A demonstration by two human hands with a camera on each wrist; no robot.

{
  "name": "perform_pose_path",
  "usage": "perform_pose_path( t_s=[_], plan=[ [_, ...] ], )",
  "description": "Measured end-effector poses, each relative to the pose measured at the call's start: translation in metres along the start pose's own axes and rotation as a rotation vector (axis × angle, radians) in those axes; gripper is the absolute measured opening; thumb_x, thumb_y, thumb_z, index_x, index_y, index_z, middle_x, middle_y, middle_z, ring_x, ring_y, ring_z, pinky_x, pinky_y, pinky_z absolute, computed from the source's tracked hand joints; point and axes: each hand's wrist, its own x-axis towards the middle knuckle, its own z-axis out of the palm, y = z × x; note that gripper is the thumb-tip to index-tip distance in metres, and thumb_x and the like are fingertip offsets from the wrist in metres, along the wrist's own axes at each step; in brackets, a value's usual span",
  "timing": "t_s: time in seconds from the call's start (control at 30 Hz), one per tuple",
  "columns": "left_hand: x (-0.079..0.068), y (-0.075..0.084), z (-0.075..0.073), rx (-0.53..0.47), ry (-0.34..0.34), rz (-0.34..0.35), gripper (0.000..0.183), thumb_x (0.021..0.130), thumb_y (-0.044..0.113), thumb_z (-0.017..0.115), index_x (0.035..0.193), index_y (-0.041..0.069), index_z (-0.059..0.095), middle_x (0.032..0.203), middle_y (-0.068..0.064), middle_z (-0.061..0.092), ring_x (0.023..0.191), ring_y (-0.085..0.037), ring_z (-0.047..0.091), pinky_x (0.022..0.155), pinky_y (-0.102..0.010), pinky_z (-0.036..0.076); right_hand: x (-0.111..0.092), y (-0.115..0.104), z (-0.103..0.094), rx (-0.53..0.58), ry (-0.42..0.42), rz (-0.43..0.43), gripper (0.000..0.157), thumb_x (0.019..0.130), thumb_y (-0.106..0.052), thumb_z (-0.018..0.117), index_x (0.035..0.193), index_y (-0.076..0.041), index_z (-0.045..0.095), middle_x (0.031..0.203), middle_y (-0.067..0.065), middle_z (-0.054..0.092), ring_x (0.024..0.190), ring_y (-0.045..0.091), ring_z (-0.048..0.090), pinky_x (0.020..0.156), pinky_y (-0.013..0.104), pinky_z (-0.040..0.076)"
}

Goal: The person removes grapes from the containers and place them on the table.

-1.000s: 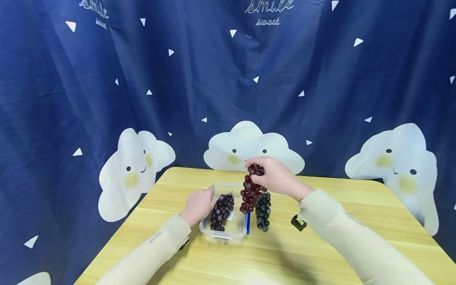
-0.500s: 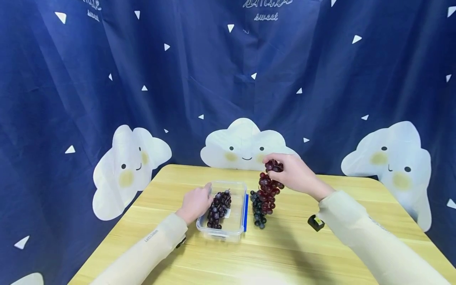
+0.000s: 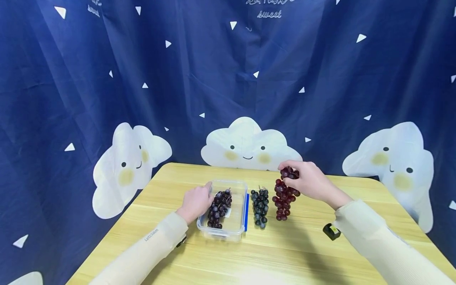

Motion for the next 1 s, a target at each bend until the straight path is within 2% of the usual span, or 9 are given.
perform_pose_path(
  t_s=[0.3,0.4,0.5,0.73,1.0],
  plan=[
    [0.001,0.0,0.001,-0.02,-0.003,-0.005,0.051,0.095,0.026,0.06,0.143,0.01,0.055,0.087,-0.012,0.073,0.062,-0.024,0.065,0.047,-0.036,0.046,-0.014,0.012,0.003,0.006,-0.006,0.032,0.03,0.088,-0.012,0.072,0.118,-0.018,0.069,0.087,0.0,0.066,0.049,0.004,0.035,0.057,0.025,0.037],
    [0.001,0.0,0.001,-0.024,0.0,-0.004,0.05,0.095,0.026,0.061,0.142,0.01,0.055,0.089,-0.012,0.074,0.065,-0.026,0.066,0.048,-0.037,0.048,-0.019,0.014,0.002,0.012,-0.02,0.055,0.031,0.089,-0.013,0.072,0.119,-0.02,0.068,0.073,-0.003,0.058,0.047,0.004,0.034,0.052,0.025,0.036],
    [0.001,-0.001,0.002,-0.028,-0.003,-0.006,0.049,0.096,0.026,0.062,0.142,0.009,0.055,0.089,-0.013,0.074,0.065,-0.026,0.066,0.048,-0.037,0.048,-0.023,0.017,0.002,0.014,-0.046,0.076,0.032,0.09,-0.014,0.071,0.121,-0.022,0.067,0.068,-0.004,0.051,0.044,0.003,0.033,0.048,0.025,0.035],
    [0.001,-0.002,-0.001,-0.034,-0.008,-0.012,0.05,0.096,0.026,0.061,0.143,0.01,0.055,0.091,-0.013,0.074,0.063,-0.025,0.065,0.048,-0.037,0.047,-0.029,0.021,0.005,0.039,-0.074,0.079,0.031,0.091,-0.014,0.071,0.121,-0.022,0.067,0.082,0.0,0.061,0.041,0.004,0.032,0.044,0.025,0.036],
    [0.001,0.0,-0.001,-0.026,-0.004,-0.008,0.05,0.096,0.026,0.061,0.143,0.01,0.055,0.091,-0.014,0.074,0.063,-0.026,0.066,0.048,-0.037,0.047,-0.025,0.026,0.015,0.02,-0.059,0.055,0.032,0.089,-0.011,0.07,0.12,-0.019,0.067,0.082,-0.002,0.06,0.046,0.002,0.031,0.051,0.025,0.035]
  ],
)
